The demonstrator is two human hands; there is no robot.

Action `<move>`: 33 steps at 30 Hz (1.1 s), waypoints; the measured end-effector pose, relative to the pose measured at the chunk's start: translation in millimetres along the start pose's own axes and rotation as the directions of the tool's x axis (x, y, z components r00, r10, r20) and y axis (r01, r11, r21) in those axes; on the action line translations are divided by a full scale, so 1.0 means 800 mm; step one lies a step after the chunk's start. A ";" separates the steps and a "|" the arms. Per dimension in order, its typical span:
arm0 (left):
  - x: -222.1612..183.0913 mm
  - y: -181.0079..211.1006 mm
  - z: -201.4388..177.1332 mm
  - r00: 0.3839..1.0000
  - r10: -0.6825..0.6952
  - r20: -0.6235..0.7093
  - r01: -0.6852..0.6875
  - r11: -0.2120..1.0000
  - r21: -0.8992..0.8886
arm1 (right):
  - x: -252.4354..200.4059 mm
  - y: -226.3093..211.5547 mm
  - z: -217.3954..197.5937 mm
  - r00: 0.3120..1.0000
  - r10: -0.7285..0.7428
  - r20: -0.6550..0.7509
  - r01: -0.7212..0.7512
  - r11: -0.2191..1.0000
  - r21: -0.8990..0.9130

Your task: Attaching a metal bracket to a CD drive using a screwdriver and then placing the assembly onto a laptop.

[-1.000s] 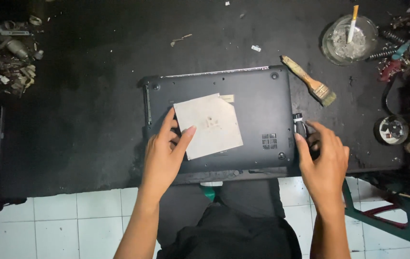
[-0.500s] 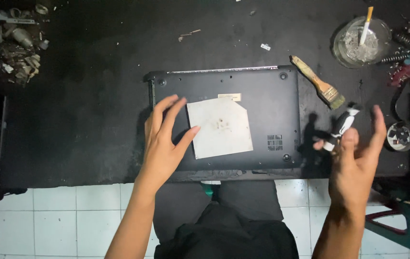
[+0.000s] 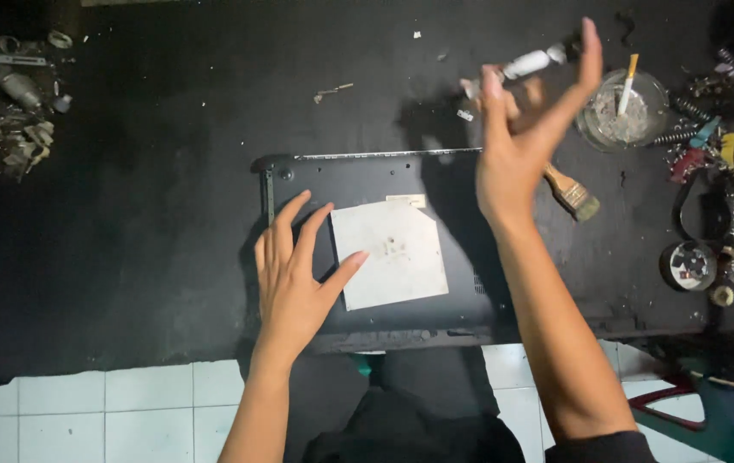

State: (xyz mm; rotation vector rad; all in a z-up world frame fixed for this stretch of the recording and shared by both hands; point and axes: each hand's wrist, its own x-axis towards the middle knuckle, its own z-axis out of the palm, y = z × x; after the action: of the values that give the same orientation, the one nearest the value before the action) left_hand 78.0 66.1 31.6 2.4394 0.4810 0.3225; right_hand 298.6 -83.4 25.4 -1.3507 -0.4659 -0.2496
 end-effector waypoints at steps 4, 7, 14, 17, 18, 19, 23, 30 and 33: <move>0.001 -0.002 -0.001 1.000 0.001 -0.008 -0.002 1.000 -0.020 | 0.006 0.026 0.013 0.991 -0.092 0.096 0.100 0.992 -0.077; 0.001 -0.007 0.002 1.000 0.000 0.017 0.001 1.000 -0.014 | 0.003 0.029 0.011 0.997 -0.030 0.071 0.045 0.973 -0.227; 0.003 -0.006 0.004 0.998 -0.002 0.056 -0.003 0.996 0.090 | 0.010 0.034 0.014 0.997 0.050 0.059 -0.037 0.979 -0.200; 0.003 -0.008 0.007 0.999 0.007 0.043 -0.011 0.994 0.109 | 0.011 0.031 0.013 0.993 0.105 0.047 -0.089 0.960 -0.267; 0.002 -0.008 0.007 0.999 0.014 0.031 -0.017 0.993 0.117 | 0.010 0.031 0.014 0.991 0.118 0.056 -0.097 0.953 -0.286; 0.001 -0.007 0.006 0.999 0.011 0.033 -0.015 0.993 0.118 | 0.009 0.031 0.012 0.991 0.121 0.056 -0.100 0.953 -0.286; 0.003 -0.008 0.008 0.998 0.053 0.028 -0.057 0.986 0.159 | 0.009 0.026 0.013 0.984 0.155 0.086 -0.117 0.933 -0.341; 0.004 -0.004 0.006 0.998 0.034 0.044 -0.040 0.987 0.153 | 0.009 0.033 0.010 0.982 0.152 0.107 -0.110 0.939 -0.327; 0.004 -0.004 0.005 0.999 0.016 0.049 -0.022 0.992 0.128 | 0.010 0.036 0.008 0.982 0.147 0.117 -0.100 0.937 -0.336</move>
State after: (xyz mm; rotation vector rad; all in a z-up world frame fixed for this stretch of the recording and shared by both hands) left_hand 81.6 67.6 26.8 2.5717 0.4716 0.2474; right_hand 316.8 -70.2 4.4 -1.7269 -0.4675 -0.1312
